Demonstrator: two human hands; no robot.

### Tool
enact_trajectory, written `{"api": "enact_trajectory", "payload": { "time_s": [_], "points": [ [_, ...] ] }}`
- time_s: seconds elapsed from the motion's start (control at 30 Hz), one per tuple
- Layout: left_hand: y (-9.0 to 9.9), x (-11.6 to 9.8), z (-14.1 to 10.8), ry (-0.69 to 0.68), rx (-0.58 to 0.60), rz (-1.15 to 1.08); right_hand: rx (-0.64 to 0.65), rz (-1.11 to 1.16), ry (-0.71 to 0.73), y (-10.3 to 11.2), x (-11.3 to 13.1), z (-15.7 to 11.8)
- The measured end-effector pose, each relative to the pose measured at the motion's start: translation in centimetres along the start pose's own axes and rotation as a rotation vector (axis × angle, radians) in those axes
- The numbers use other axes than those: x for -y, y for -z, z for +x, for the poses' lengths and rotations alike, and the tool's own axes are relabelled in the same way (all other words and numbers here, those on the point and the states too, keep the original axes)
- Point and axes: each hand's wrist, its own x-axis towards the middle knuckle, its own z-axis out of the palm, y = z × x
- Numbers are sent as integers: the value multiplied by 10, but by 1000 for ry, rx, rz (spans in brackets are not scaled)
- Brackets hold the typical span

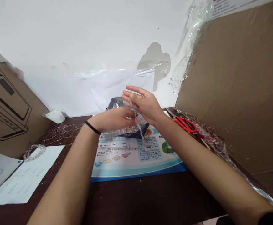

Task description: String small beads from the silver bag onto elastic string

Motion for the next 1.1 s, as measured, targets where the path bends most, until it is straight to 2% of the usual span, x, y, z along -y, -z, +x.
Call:
{"api": "enact_trajectory", "payload": {
  "time_s": [0.1,0.23,0.3,0.37,0.47,0.57,0.63,0.77,0.87,0.97,1.1],
  "points": [
    [-4,-12,2,13,-49,-117,23,-53,38,0,-1,2],
    [1,-15,-1,107,-138,-405,-39,-125,14,6,-4,7],
    [3,-14,-3,160,-253,-503,-87,-117,-39,9,-6,8],
    [4,-12,-2,171,-392,-533,-81,-91,-139,11,-7,7],
    [2,-10,1,136,-523,-529,83,-72,-274,14,-5,5],
    [-1,-7,5,104,-627,-517,303,-63,-332,19,2,3],
    [-2,-6,7,83,-694,-539,402,-86,-358,23,8,1],
    [-1,-7,9,86,-776,-640,526,-238,-400,24,15,-3],
    [1,-7,9,104,-843,-698,510,-238,-376,22,18,-6],
    [1,-2,9,162,-808,-662,419,-229,-300,18,21,-8],
    [-2,2,8,266,-578,-479,239,-262,-185,13,25,-10]
  ]
}}
